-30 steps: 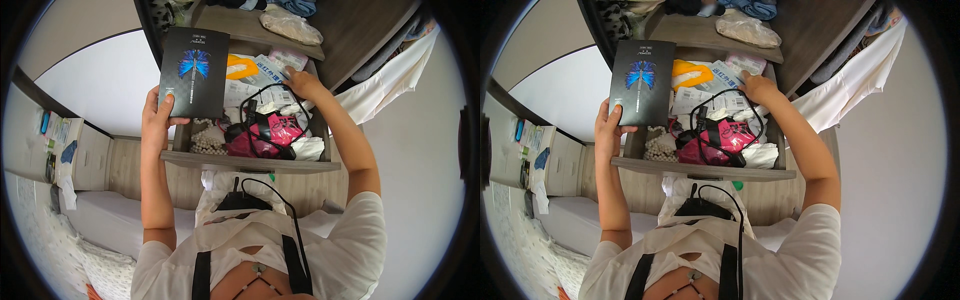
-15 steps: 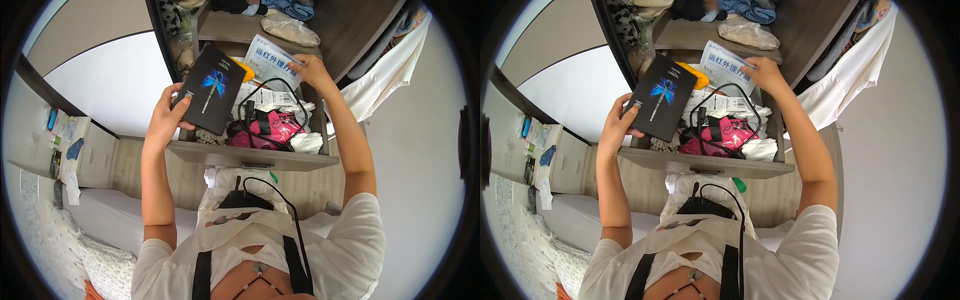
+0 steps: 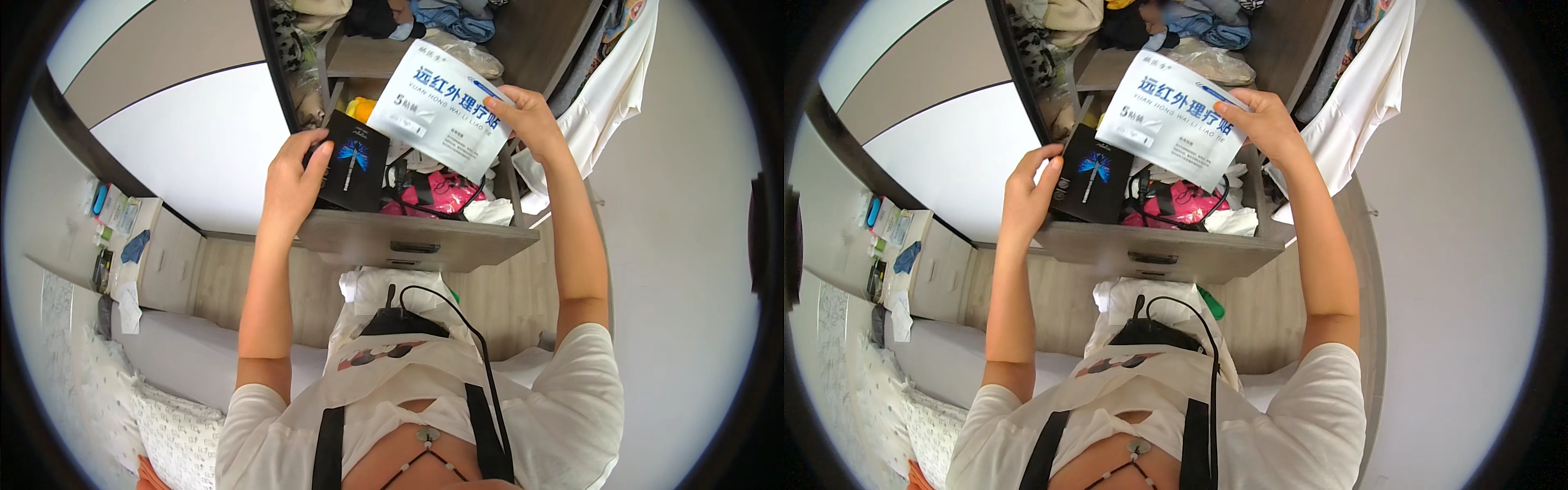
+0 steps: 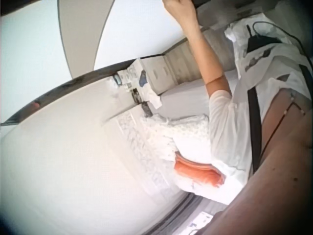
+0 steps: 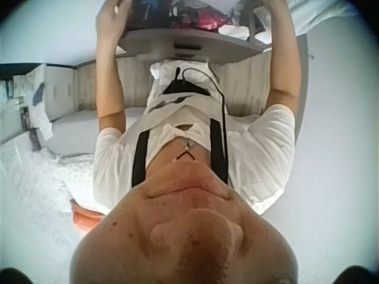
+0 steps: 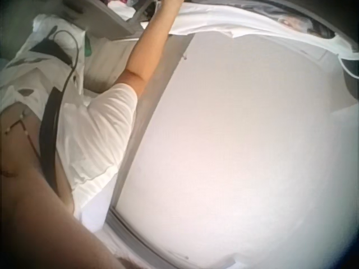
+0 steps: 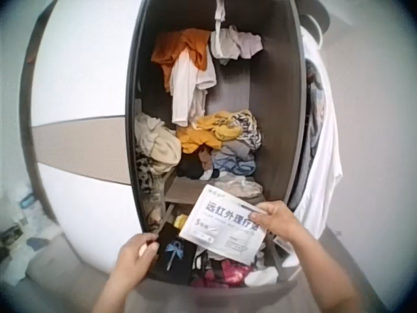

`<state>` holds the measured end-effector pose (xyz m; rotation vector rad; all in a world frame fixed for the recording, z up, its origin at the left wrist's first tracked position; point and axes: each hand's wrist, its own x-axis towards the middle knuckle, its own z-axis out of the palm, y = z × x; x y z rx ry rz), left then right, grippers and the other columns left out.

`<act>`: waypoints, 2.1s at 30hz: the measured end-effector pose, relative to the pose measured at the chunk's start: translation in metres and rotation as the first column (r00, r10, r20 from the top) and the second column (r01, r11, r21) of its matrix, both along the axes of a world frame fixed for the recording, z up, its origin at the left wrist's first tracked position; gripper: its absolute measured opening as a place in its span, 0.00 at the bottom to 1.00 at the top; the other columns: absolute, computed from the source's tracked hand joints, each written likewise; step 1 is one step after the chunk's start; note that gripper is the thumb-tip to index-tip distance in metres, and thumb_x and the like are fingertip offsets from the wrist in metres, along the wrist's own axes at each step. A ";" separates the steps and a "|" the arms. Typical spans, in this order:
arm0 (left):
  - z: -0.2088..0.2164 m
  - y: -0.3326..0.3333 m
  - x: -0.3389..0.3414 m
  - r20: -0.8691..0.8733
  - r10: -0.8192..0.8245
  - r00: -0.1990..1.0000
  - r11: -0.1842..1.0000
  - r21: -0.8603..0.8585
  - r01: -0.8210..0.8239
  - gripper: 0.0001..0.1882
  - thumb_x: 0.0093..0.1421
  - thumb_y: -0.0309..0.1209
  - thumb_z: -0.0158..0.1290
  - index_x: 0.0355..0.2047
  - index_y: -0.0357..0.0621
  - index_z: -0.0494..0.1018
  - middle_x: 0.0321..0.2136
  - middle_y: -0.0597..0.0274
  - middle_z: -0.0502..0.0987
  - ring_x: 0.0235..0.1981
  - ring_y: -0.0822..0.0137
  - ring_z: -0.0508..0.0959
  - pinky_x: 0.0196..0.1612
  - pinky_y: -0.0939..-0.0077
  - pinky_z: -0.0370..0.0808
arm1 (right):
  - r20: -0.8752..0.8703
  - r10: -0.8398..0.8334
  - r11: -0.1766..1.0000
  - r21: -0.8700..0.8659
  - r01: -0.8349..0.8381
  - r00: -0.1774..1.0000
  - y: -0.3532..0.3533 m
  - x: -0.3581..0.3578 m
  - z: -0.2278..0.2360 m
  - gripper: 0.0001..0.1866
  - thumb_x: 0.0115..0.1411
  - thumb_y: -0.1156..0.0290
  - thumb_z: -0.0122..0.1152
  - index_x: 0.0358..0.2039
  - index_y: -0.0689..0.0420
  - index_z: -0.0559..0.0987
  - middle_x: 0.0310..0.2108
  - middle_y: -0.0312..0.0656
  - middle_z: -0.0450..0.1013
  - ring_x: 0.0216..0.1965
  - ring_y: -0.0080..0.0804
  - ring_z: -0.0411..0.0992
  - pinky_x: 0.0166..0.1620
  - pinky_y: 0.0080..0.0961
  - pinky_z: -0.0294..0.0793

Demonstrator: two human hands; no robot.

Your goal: The person organizes items in a drawer, removing a sheet of labels, a gray pouch, a mirror, and several packaged items, then places a mirror and two boxes on a bed.

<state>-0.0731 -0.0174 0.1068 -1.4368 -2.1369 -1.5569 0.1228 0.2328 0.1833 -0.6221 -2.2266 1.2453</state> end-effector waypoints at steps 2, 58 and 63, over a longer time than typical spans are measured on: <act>0.006 0.006 0.014 0.344 -0.223 0.912 0.969 0.179 0.170 0.17 0.60 0.36 0.46 0.43 0.35 0.69 0.38 0.57 0.74 0.43 0.69 0.71 0.47 0.76 0.65 | -0.015 0.095 0.995 -0.017 -0.096 0.995 -0.013 0.001 -0.001 0.13 0.54 0.64 0.59 0.33 0.60 0.78 0.22 0.31 0.73 0.21 0.13 0.66 0.22 0.12 0.63; -0.016 -0.039 0.065 0.714 -0.382 0.586 0.912 0.394 0.115 0.15 0.51 0.19 0.49 0.40 0.38 0.63 0.35 0.60 0.73 0.33 0.75 0.73 0.32 0.82 0.72 | -0.353 -0.018 0.935 -0.338 -0.109 0.935 -0.123 -0.001 -0.082 0.13 0.51 0.72 0.61 0.36 0.65 0.75 0.33 0.39 0.74 0.32 0.20 0.70 0.38 0.18 0.68; -0.017 -0.041 0.064 0.740 -0.394 0.545 0.907 0.408 0.102 0.13 0.53 0.20 0.48 0.39 0.40 0.63 0.35 0.61 0.73 0.33 0.75 0.72 0.33 0.81 0.72 | -0.351 -0.003 0.930 -0.346 -0.126 0.936 -0.120 -0.002 -0.084 0.13 0.51 0.72 0.61 0.37 0.65 0.75 0.33 0.39 0.74 0.32 0.20 0.70 0.38 0.18 0.68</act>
